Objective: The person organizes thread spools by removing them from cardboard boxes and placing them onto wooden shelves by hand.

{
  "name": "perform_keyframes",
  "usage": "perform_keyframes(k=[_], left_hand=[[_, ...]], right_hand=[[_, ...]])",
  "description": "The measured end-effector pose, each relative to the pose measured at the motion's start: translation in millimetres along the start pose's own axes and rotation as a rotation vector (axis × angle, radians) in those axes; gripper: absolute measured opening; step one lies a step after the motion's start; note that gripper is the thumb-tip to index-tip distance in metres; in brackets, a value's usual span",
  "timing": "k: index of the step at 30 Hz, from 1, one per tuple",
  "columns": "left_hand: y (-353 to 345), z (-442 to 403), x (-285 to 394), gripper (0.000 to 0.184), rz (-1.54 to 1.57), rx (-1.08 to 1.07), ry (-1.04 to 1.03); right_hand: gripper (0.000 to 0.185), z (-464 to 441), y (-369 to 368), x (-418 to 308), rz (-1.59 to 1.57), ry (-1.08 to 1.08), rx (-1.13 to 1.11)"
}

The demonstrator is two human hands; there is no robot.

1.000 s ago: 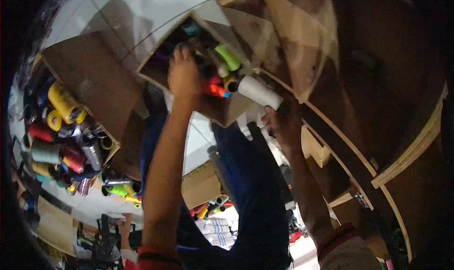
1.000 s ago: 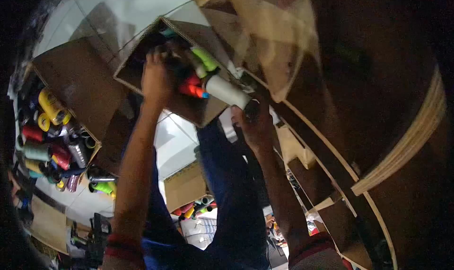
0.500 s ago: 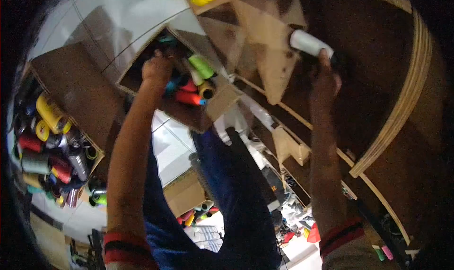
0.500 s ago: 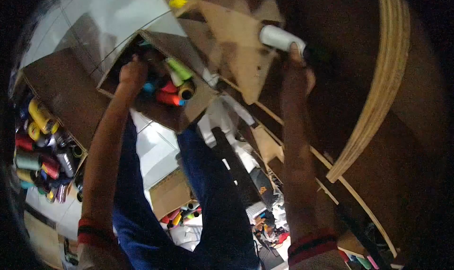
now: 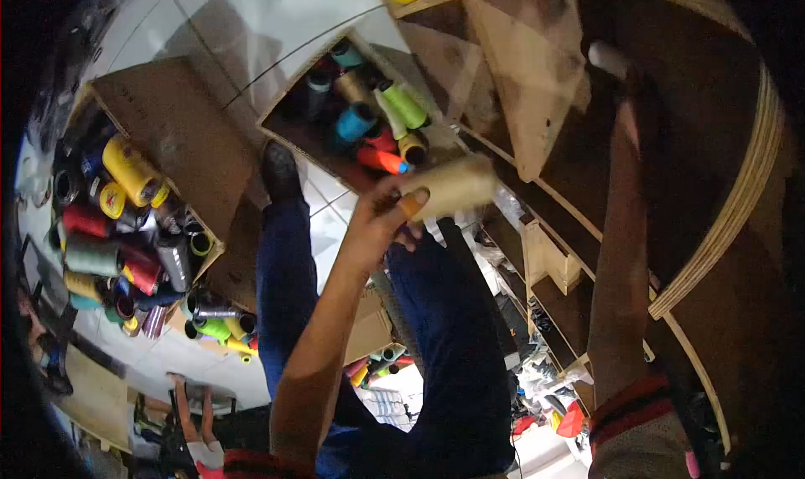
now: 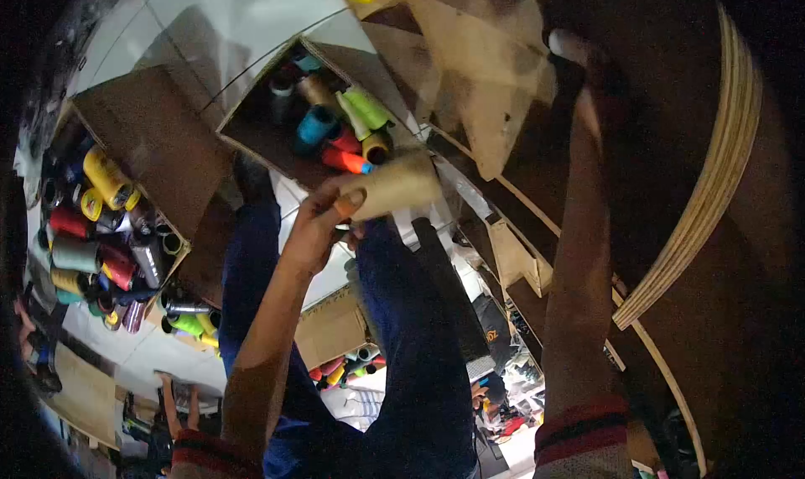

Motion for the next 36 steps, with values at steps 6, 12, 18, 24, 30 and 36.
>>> perform_keyframes(k=[6, 12, 18, 24, 30, 36], left_hand=[[-31, -35, -11, 0.050, 0.268, -0.305, -0.036], [-36, -35, -3, 0.051, 0.307, -0.324, -0.056], [-23, -43, 6, 0.044, 0.366, -0.300, -0.084], [-4, -44, 18, 0.048, 0.287, -0.186, -0.106], [5, -44, 25, 0.062, 0.108, -0.074, -0.171], [6, -44, 23, 0.068, 0.056, -0.035, -0.155]], right_hand=[[0.048, -34, 5, 1, -0.126, 0.063, 0.090], [0.045, -41, 13, 7, -0.167, 0.055, 0.140], [0.042, -43, 7, 11, -0.154, 0.052, 0.137], [0.038, -53, 7, 9, -0.145, 0.056, 0.136], [0.035, -53, 7, 10, -0.146, 0.056, 0.146], [0.032, -57, 10, 13, -0.158, 0.062, 0.133]])
Point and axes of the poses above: each hand's wrist, its own z-axis away from the middle knuckle, its own y-axis out of the back of the hand, x = y × z, the point moved 8 cm from there along -z, towards the middle knuckle, and after that the axes turned 7 degrees about -z, right-handed, at the moved point
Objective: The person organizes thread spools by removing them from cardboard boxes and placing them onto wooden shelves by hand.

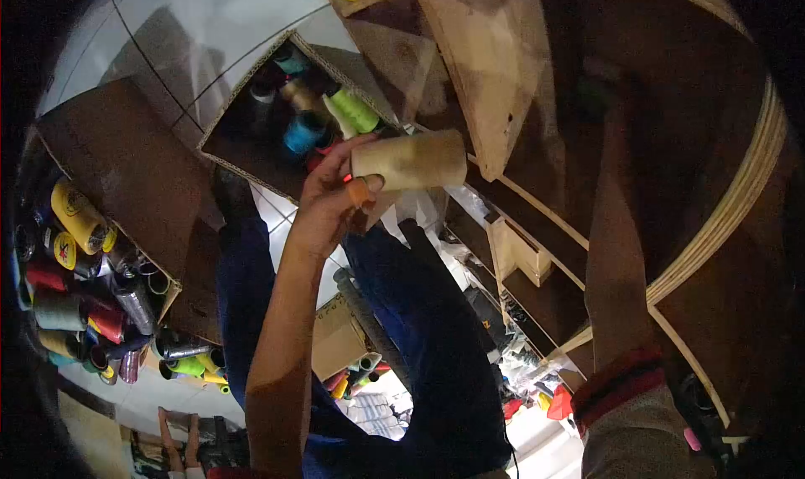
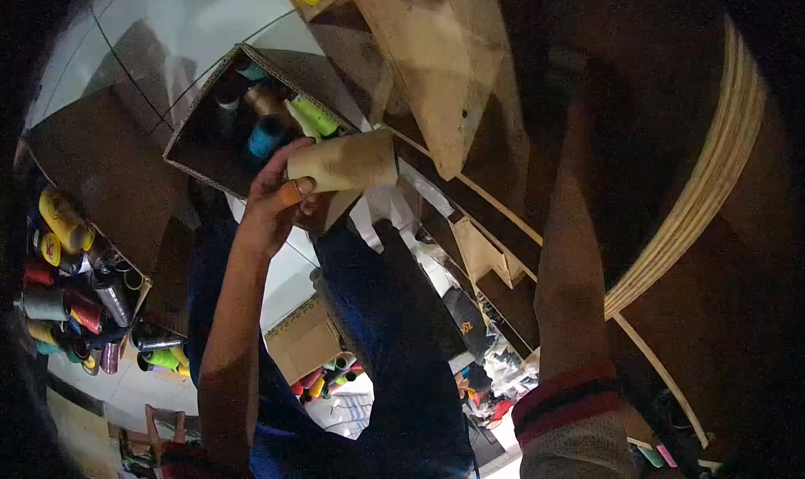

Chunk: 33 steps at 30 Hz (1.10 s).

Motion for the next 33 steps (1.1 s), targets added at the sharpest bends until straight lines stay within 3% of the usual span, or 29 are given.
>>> perform_keyframes(k=[8, 12, 14, 16, 18, 20, 22, 24, 26, 29, 33], left_hand=[[1, -2, 2, 0.070, 0.012, -0.040, -0.035], [10, -8, -11, 0.066, 0.292, -0.003, -0.088], [14, 0, 20, 0.064, 0.309, -0.004, -0.252], [30, -1, 30, 0.062, 0.489, 0.080, -0.217], [41, 4, 55, 0.061, 0.544, 0.023, -0.312], [54, 5, 71, 0.059, 0.529, -0.021, -0.395], [68, 8, 71, 0.057, 0.454, -0.004, -0.402], [74, 7, 71, 0.055, 0.439, 0.029, -0.402], [74, 7, 71, 0.055, 0.407, 0.027, -0.419], [69, 8, 64, 0.058, 0.389, 0.066, -0.374], [74, 8, 64, 0.057, 0.308, 0.149, -0.393]], right_hand=[[0.029, 13, 0, 0, -0.039, 0.017, -0.015], [0.027, 53, -8, -36, -0.245, 0.176, -0.091], [0.026, 98, -32, -59, -0.404, 0.071, -0.326], [0.024, 176, -71, -67, -0.371, -0.231, -0.678], [0.023, 252, -112, -67, -0.565, -0.432, -1.020], [0.040, 293, -154, -50, -0.240, -0.138, -1.161], [0.044, 320, -180, -63, -0.127, 0.345, -0.909], [0.045, 335, -211, -77, -0.091, 0.530, -0.794], [0.046, 354, -255, -70, -0.272, 0.462, -0.885], [0.048, 376, -294, -48, -0.738, 0.063, -1.161], [0.055, 342, -272, -90, -1.030, -0.163, -1.155]])
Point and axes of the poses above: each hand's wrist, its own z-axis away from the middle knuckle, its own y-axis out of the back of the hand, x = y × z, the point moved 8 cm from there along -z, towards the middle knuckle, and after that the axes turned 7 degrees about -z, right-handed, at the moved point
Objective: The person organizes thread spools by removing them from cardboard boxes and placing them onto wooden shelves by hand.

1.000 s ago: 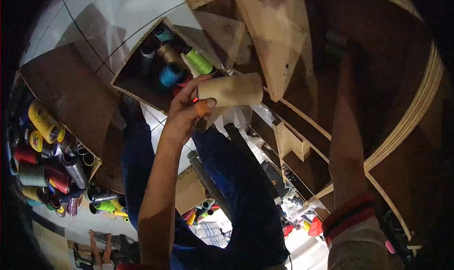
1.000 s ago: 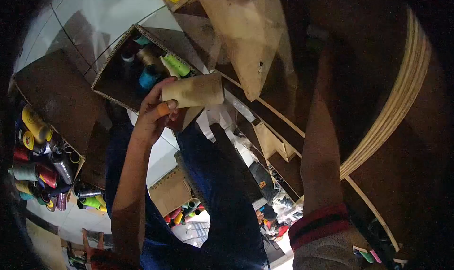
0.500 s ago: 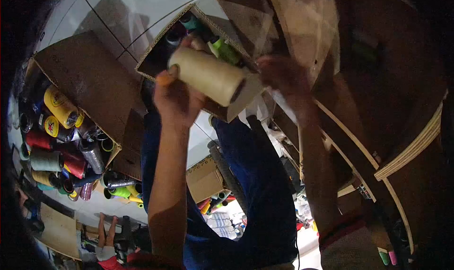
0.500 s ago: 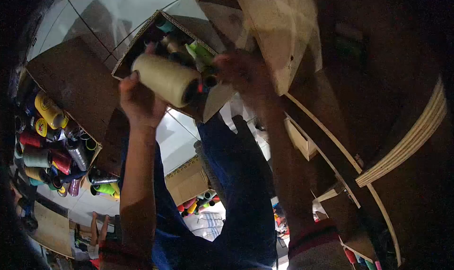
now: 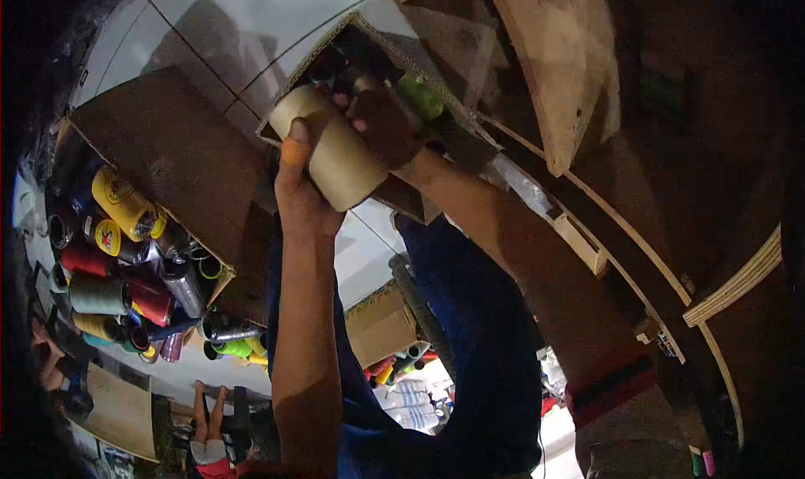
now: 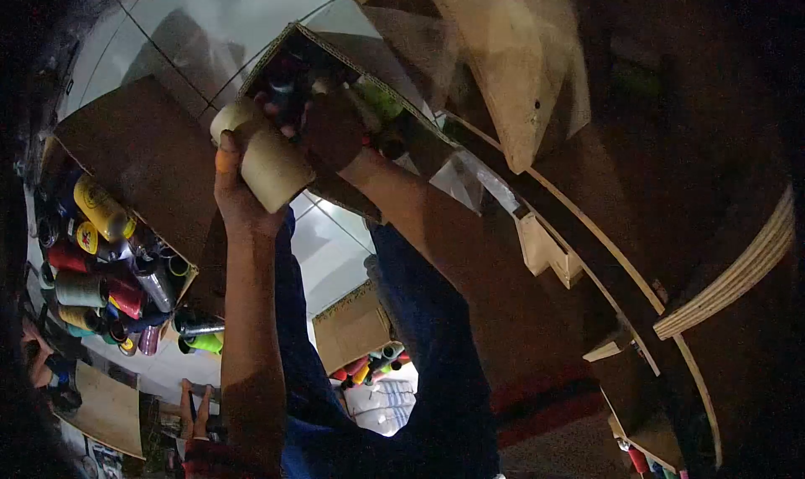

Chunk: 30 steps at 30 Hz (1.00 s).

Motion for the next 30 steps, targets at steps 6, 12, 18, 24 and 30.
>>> perform_keyframes(k=[6, 12, 18, 24, 30], left_hand=[[21, 2, 4, 0.050, -0.137, 0.106, 0.051], [16, -2, 3, 0.056, -0.366, 0.148, 0.016], [6, 8, 1, 0.088, -0.237, -0.057, 0.010], [42, 6, 15, 0.082, 0.007, 0.133, -0.026], [45, 6, 17, 0.091, 0.120, 0.178, -0.018]], right_hand=[[0.058, 38, 42, -38, 0.857, -0.393, 0.100], [0.059, 79, 5, -117, 0.528, -0.197, 0.282], [0.074, 83, -65, -127, 1.024, -0.026, 0.169], [0.047, 86, -54, -137, 0.598, 0.124, 0.261], [0.035, 96, 76, -28, 1.028, -0.424, 0.381]])
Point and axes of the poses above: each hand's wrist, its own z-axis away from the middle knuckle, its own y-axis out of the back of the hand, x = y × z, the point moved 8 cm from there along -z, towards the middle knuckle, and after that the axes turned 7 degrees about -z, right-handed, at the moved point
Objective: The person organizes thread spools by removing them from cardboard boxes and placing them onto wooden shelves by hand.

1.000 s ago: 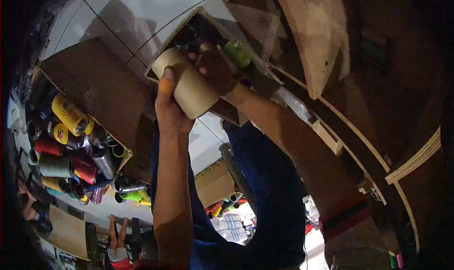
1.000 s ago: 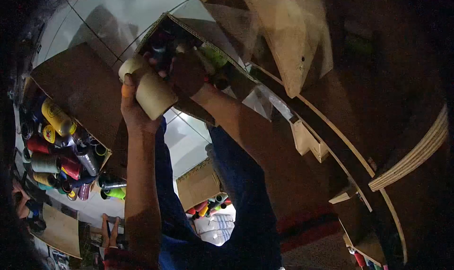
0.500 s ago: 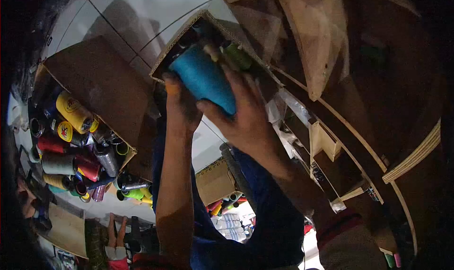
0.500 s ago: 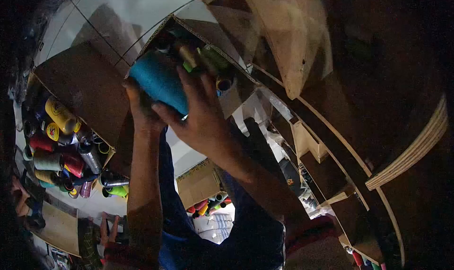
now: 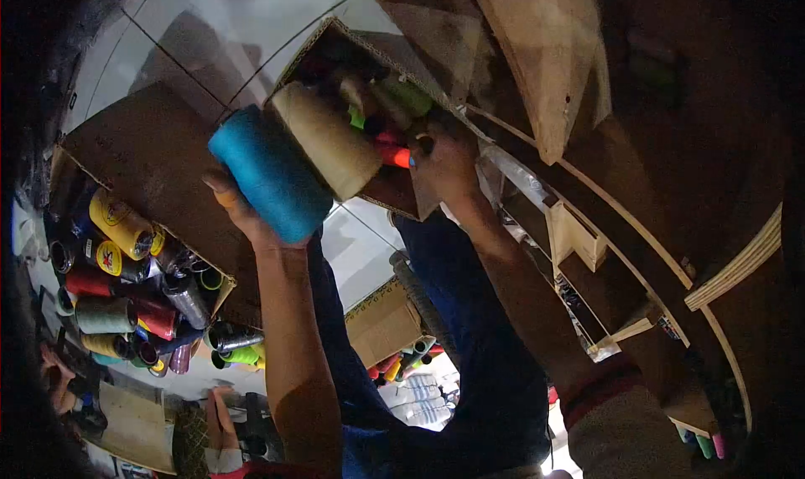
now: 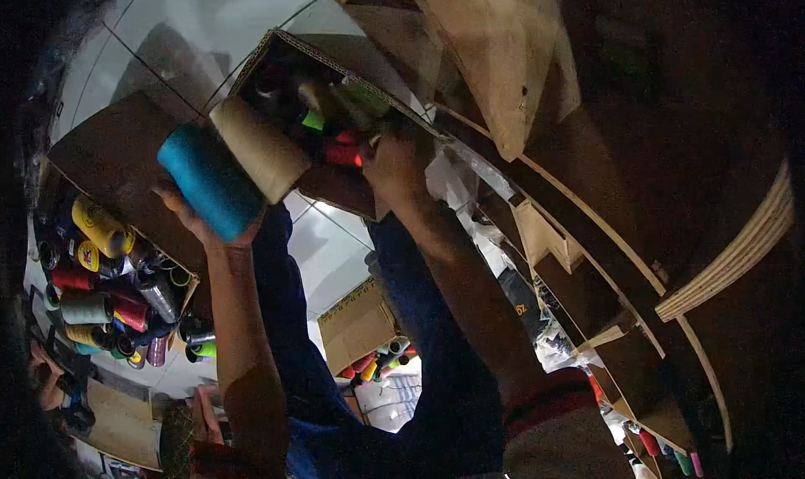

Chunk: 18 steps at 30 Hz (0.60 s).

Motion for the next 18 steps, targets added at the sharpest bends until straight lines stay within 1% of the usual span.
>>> perform_keyframes(k=[3, 5, 6, 9, 10, 12, 15, 16, 17, 18], left_hand=[[10, 1, 1, 0.094, -0.032, -0.032, -0.026], [9, 1, 2, 0.093, -0.034, 0.004, -0.006], [7, 1, 2, 0.093, -0.036, 0.020, 0.008], [6, -1, 8, 0.086, -0.088, -0.012, -0.091], [7, -1, 8, 0.086, -0.105, 0.003, -0.094], [9, 3, 8, 0.084, -0.134, 0.042, -0.097], [10, 4, 10, 0.081, -0.134, 0.038, -0.076], [9, 3, 6, 0.079, -0.121, 0.029, -0.060], [26, -5, 5, 0.078, -0.134, -0.020, -0.097], [21, -6, 2, 0.081, -0.110, -0.013, -0.055]], right_hand=[[0.044, -21, -40, 38, 0.359, -0.231, -0.295], [0.046, -31, -54, 45, 0.490, -0.220, -0.314], [0.047, -38, -58, 42, 0.521, -0.132, -0.227], [0.051, -44, -58, 31, 0.508, 0.189, 0.118], [0.052, -45, -57, 30, 0.455, 0.258, 0.179], [0.054, -40, -45, 26, 0.360, 0.338, 0.214], [0.054, -13, -7, -5, 0.346, -0.176, -0.502], [0.056, 2, -2, 3, 0.119, -0.272, -0.611], [0.058, 16, 9, 12, -0.106, -0.370, -0.703], [0.059, 31, 23, 17, -0.335, -0.466, -0.780]])
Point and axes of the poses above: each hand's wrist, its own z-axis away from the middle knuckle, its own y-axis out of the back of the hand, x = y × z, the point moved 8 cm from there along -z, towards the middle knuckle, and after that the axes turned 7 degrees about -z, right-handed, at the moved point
